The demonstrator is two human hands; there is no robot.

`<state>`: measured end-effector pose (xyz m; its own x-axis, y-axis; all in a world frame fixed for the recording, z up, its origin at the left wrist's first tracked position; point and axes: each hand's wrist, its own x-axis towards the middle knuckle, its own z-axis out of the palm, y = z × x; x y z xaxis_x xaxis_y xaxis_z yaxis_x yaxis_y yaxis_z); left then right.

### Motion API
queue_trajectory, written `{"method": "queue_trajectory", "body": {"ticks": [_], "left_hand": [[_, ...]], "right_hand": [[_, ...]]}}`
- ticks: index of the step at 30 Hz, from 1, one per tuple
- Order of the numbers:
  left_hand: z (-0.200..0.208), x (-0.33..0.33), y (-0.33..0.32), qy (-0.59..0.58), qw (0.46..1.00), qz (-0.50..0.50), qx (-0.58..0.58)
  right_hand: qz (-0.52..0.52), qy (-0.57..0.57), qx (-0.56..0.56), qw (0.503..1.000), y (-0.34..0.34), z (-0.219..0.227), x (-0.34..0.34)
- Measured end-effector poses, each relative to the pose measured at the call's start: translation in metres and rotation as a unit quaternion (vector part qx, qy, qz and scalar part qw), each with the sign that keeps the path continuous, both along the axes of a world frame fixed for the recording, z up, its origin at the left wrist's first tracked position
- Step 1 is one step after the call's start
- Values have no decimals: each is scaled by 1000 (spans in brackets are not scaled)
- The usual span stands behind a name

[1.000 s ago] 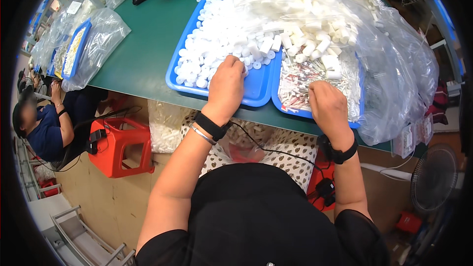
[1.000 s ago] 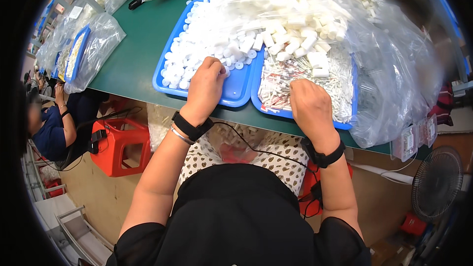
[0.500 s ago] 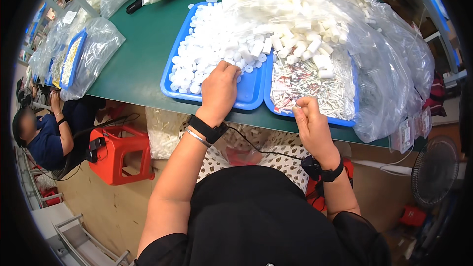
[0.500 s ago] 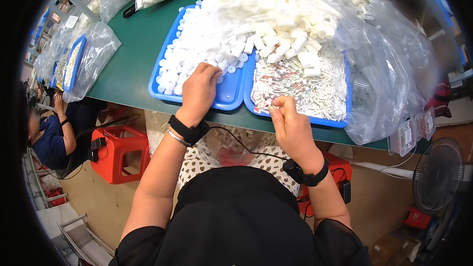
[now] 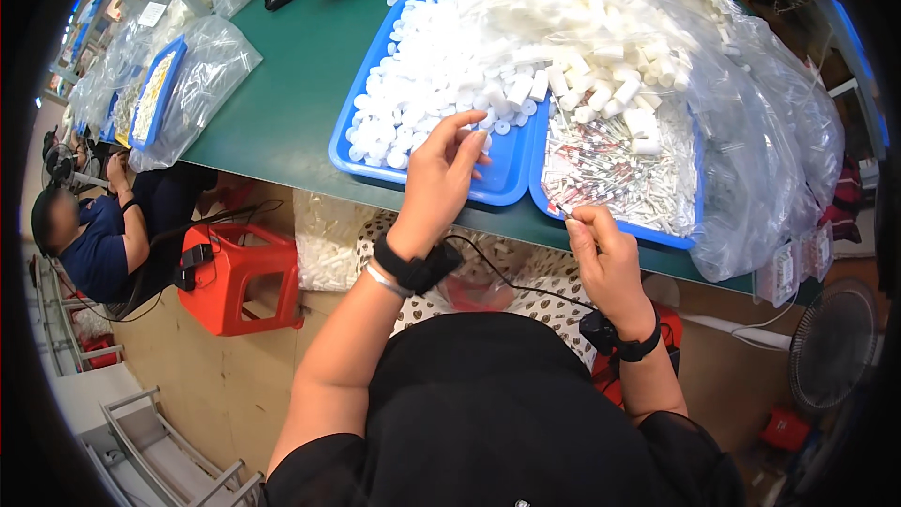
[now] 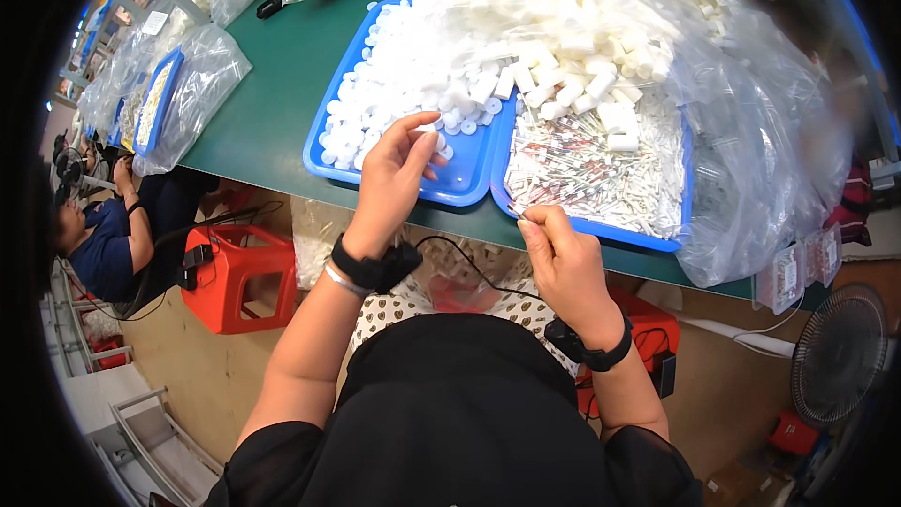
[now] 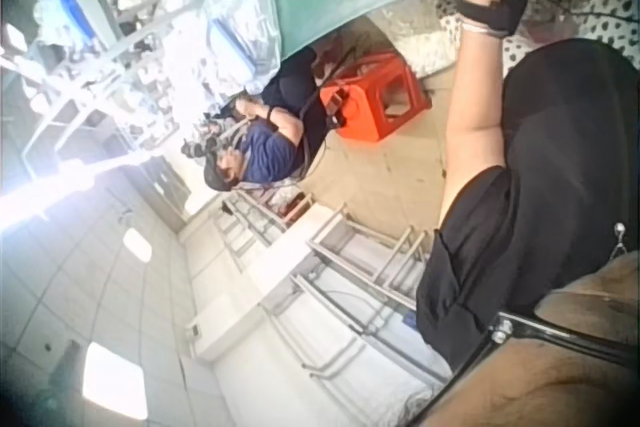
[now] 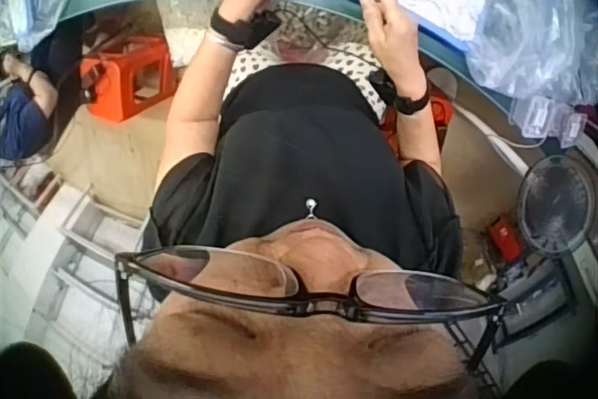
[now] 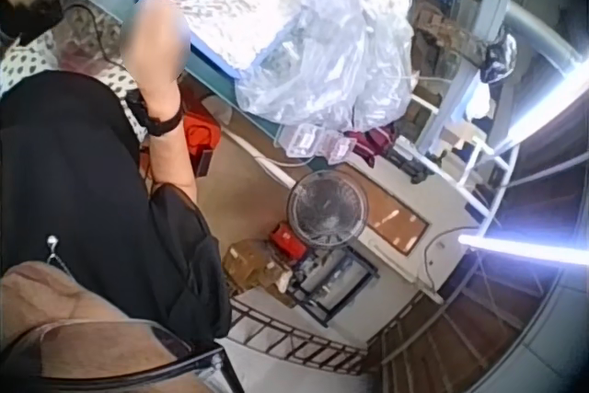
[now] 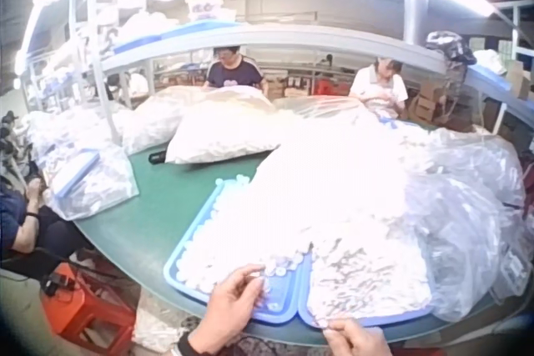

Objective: The person repeatedly picks up small white plastic discs and cylindrical pieces from blue trays on a green table. They insert a thin metal pin into the center of the disc and then attach the cylindrical piece to the pin, assembling a small component by hand. The process is repeated continuously with the same materials.

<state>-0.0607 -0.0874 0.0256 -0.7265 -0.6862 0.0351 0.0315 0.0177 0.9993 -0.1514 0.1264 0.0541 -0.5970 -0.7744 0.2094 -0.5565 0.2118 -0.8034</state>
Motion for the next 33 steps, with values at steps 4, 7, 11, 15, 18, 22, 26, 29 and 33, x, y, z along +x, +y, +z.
{"method": "queue_trajectory", "body": {"ticks": [4,7,11,15,18,22,26,29,33], "left_hand": [[10,33,31,79,897,-96,423],[-7,52,50,113,820,-135,544],[-10,57,65,135,762,-133,619],[-8,56,66,136,745,-136,639],[-8,57,66,127,741,-130,647],[-13,57,69,138,732,-135,653],[-10,57,71,110,795,-114,586],[-13,58,73,82,841,-104,525],[-12,56,81,43,864,-119,487]], "right_hand": [[23,-56,-6,998,4,4,6],[59,-99,29,993,5,10,14],[93,-110,50,988,3,8,20],[77,-126,64,987,2,6,23],[60,-132,71,987,2,7,21],[43,-117,76,989,3,6,21],[41,-13,75,996,5,1,22],[60,96,58,992,3,3,20],[82,189,34,978,0,2,20]]}}
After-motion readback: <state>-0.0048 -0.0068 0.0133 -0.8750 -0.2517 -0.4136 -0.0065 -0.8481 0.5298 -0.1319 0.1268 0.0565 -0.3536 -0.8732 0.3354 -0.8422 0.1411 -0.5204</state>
